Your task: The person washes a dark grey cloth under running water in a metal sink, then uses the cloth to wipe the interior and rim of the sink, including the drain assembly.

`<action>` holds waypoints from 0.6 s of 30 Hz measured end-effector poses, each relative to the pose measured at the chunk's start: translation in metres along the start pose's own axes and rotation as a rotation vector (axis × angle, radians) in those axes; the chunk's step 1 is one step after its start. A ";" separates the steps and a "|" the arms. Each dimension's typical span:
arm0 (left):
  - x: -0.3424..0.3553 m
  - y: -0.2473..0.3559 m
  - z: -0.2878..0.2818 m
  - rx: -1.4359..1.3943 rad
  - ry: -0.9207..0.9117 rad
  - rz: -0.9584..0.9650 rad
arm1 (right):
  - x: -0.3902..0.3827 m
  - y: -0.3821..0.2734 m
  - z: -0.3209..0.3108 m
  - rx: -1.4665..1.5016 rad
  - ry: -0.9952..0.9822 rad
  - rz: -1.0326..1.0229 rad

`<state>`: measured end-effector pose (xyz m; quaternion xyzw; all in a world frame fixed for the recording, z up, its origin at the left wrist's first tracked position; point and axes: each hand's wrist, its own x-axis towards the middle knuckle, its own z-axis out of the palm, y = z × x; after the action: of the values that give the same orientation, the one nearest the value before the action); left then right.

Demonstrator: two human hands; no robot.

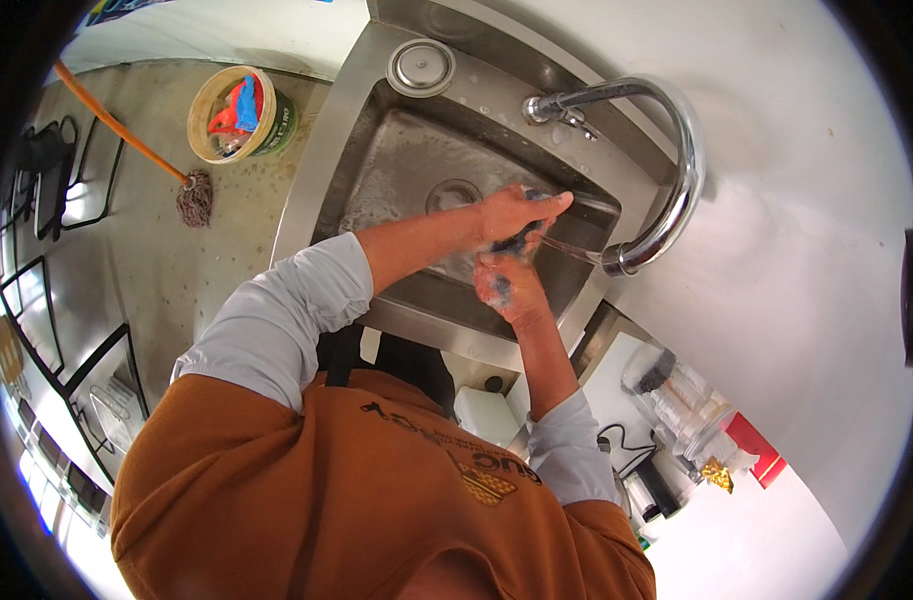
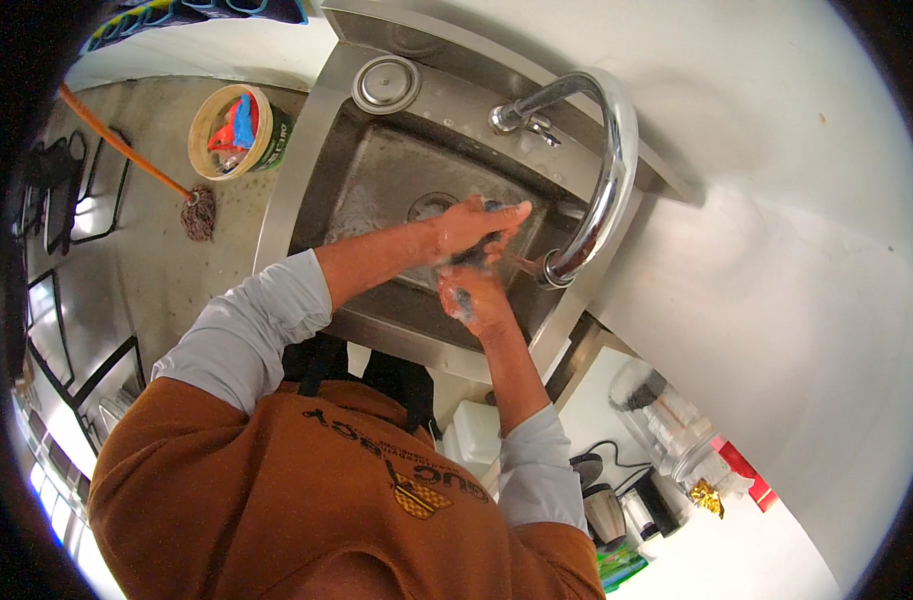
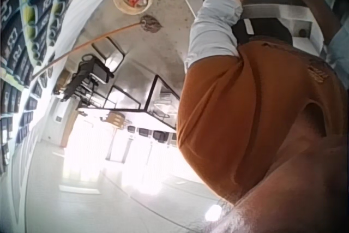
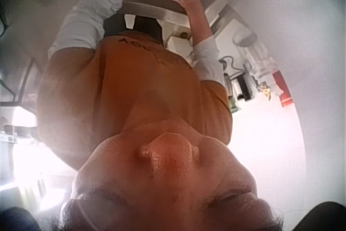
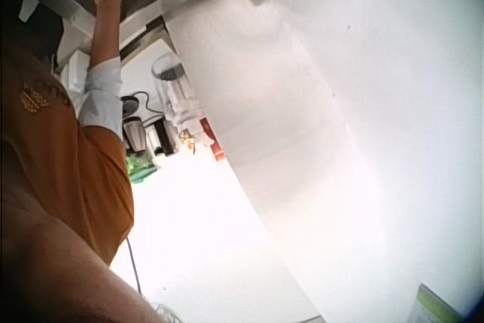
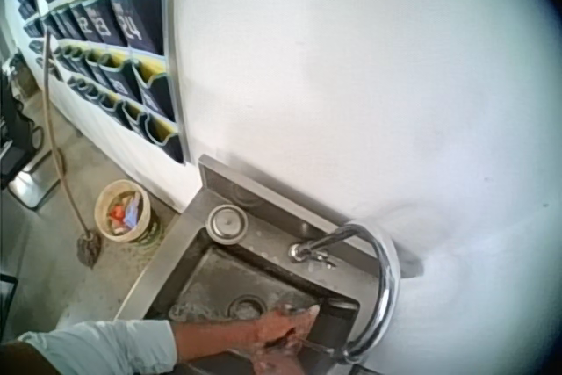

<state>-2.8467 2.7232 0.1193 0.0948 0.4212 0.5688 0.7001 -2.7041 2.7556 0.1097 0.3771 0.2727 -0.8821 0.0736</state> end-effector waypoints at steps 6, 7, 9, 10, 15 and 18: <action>0.023 -0.030 -0.006 0.144 0.183 0.012 | 0.009 0.021 -0.013 -0.179 0.209 -0.021; 0.024 -0.032 -0.007 0.171 0.181 0.043 | 0.012 0.022 -0.009 -0.183 0.274 -0.039; 0.024 -0.029 -0.004 0.224 0.293 0.038 | 0.017 0.022 -0.002 -0.203 0.352 -0.109; 0.024 -0.027 -0.003 0.251 0.350 0.036 | 0.019 0.021 0.002 -0.219 0.365 -0.161; 0.052 -0.051 -0.019 0.535 0.441 0.123 | 0.062 0.045 -0.032 -0.442 0.406 -0.437; 0.058 -0.060 -0.020 0.660 0.540 0.197 | 0.072 0.054 -0.034 -0.396 0.393 -0.564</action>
<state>-2.8173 2.7472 0.0416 0.2009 0.7373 0.4723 0.4393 -2.7154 2.7342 0.0163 0.4276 0.5393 -0.7089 -0.1541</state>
